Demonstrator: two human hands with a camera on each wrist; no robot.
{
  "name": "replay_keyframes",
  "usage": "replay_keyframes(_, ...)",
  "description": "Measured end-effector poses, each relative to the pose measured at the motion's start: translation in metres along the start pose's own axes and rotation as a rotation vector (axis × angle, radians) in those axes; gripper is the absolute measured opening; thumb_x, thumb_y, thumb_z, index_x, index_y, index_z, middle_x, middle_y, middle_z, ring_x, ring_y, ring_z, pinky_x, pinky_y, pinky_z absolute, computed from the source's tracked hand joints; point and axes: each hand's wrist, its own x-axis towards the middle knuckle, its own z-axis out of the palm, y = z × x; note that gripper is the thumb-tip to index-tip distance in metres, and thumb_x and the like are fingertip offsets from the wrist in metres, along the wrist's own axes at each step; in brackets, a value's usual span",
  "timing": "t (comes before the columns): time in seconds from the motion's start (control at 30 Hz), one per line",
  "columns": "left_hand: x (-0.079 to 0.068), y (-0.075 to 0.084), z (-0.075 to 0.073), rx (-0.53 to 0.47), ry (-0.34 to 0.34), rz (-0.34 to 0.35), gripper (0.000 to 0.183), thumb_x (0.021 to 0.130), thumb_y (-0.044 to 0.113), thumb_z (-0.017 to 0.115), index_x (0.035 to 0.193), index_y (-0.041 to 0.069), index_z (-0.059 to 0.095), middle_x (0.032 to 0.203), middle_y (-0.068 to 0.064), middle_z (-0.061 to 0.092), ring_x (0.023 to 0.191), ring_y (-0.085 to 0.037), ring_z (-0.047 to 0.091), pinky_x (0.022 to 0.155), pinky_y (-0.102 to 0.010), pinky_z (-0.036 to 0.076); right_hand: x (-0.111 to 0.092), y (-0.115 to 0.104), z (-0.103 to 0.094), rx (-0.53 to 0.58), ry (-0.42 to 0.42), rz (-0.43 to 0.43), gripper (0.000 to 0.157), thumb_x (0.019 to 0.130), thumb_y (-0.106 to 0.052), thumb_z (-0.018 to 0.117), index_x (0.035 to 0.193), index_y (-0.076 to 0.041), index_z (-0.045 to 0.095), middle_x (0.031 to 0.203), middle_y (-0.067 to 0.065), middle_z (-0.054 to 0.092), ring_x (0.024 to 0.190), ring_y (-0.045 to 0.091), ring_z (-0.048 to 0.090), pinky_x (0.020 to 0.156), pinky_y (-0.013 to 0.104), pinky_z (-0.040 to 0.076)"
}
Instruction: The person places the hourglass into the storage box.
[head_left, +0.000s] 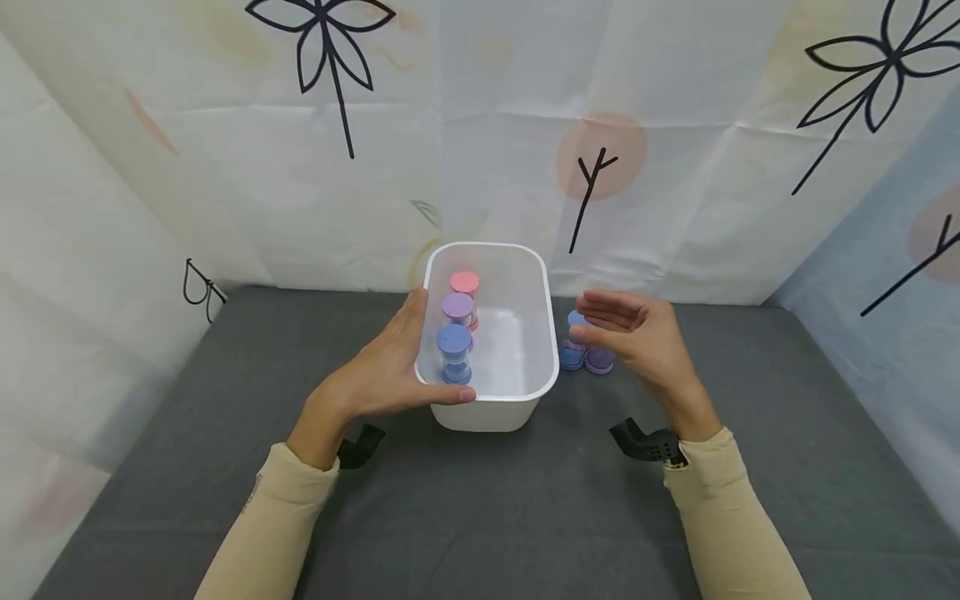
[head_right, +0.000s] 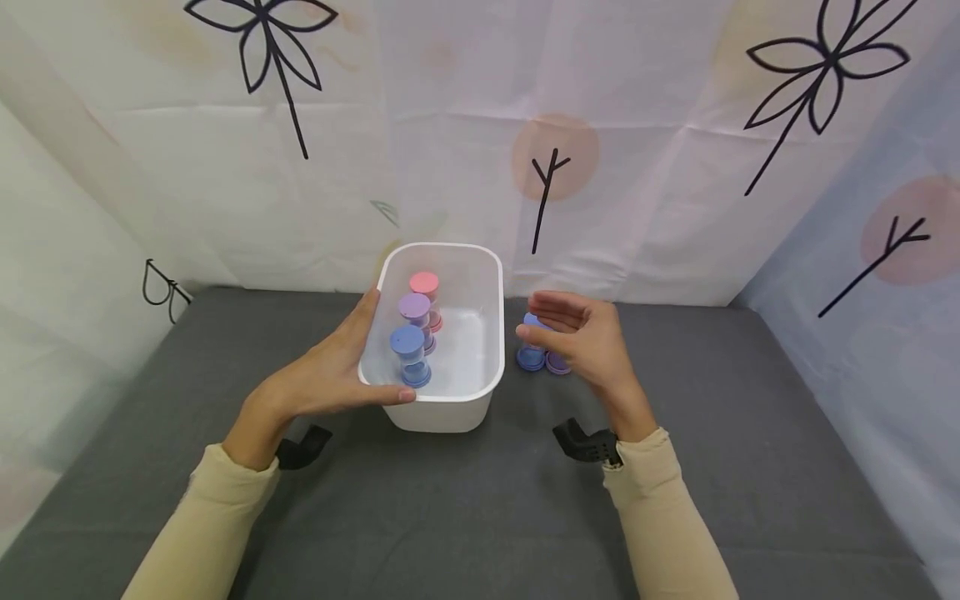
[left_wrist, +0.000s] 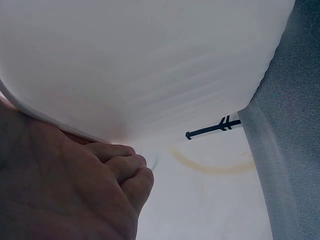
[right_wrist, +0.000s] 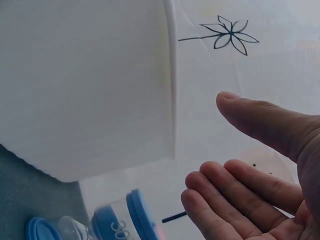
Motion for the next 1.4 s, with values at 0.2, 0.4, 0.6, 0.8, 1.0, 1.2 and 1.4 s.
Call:
replay_keyframes(0.2,0.0,0.0,0.0,-0.019,0.008,0.007,0.135,0.072,0.069,0.08,0.162,0.026,-0.011,0.168,0.001,0.005,0.154,-0.021,0.008,0.117,-0.059,0.023,0.001,0.005,-0.02,-0.052,0.063,-0.036,0.055,0.083,0.001,0.082,0.131,0.014,0.058,0.116,0.008,0.073,0.107,0.017,0.07,0.086,0.023,0.055)
replay_keyframes(0.4,-0.002,0.0,0.0,0.011,-0.015,-0.028,0.138,0.071,0.075,0.076,0.163,0.02,-0.011,0.169,0.001,-0.003,0.155,-0.021,0.0,0.12,-0.056,0.018,0.0,0.01,-0.042,-0.37,0.17,-0.004,0.059,0.085,-0.014,0.084,0.136,0.006,0.06,0.121,0.008,0.07,0.108,0.011,0.069,0.086,0.016,0.052)
replay_keyframes(0.6,-0.001,0.0,0.0,0.005,-0.011,-0.024,0.136,0.072,0.073,0.077,0.163,0.02,-0.009,0.169,0.001,-0.001,0.155,-0.022,0.001,0.119,-0.057,0.019,0.003,0.014,-0.055,-0.566,0.091,0.154,0.074,0.083,-0.035,0.086,0.14,0.004,0.057,0.135,0.022,0.062,0.123,0.035,0.061,0.092,0.027,0.053)
replay_keyframes(0.8,0.0,-0.001,0.0,0.007,0.0,-0.011,0.136,0.072,0.073,0.077,0.163,0.021,-0.01,0.169,0.001,0.0,0.155,-0.021,0.001,0.119,-0.056,0.019,0.008,0.027,-0.052,-0.628,-0.004,0.216,0.071,0.082,-0.033,0.087,0.137,0.004,0.06,0.128,0.022,0.066,0.117,0.034,0.064,0.092,0.044,0.053)
replay_keyframes(1.0,0.0,0.0,-0.001,0.009,-0.005,-0.019,0.137,0.072,0.073,0.077,0.163,0.019,-0.009,0.169,0.001,-0.001,0.155,-0.022,0.002,0.12,-0.056,0.018,0.009,0.028,-0.047,-0.641,0.004,0.206,0.062,0.084,-0.026,0.086,0.131,0.006,0.063,0.123,0.024,0.068,0.112,0.036,0.066,0.08,0.026,0.053)
replay_keyframes(1.2,0.0,-0.001,-0.001,0.004,-0.003,-0.016,0.137,0.072,0.073,0.077,0.163,0.018,-0.009,0.169,0.0,0.0,0.155,-0.022,0.001,0.12,-0.056,0.019,0.003,0.013,-0.051,-0.669,0.044,0.192,0.063,0.082,-0.032,0.088,0.129,0.005,0.066,0.12,0.023,0.068,0.106,0.029,0.068,0.074,0.018,0.049)
replay_keyframes(1.4,0.0,-0.001,-0.002,0.0,0.003,-0.003,0.136,0.072,0.073,0.077,0.163,0.021,-0.009,0.169,0.0,0.001,0.155,-0.021,0.001,0.12,-0.055,0.019,-0.011,-0.018,-0.054,-0.611,0.152,0.135,0.059,0.084,-0.028,0.086,0.13,0.002,0.066,0.113,0.004,0.069,0.089,-0.004,0.064,0.072,0.013,0.05)
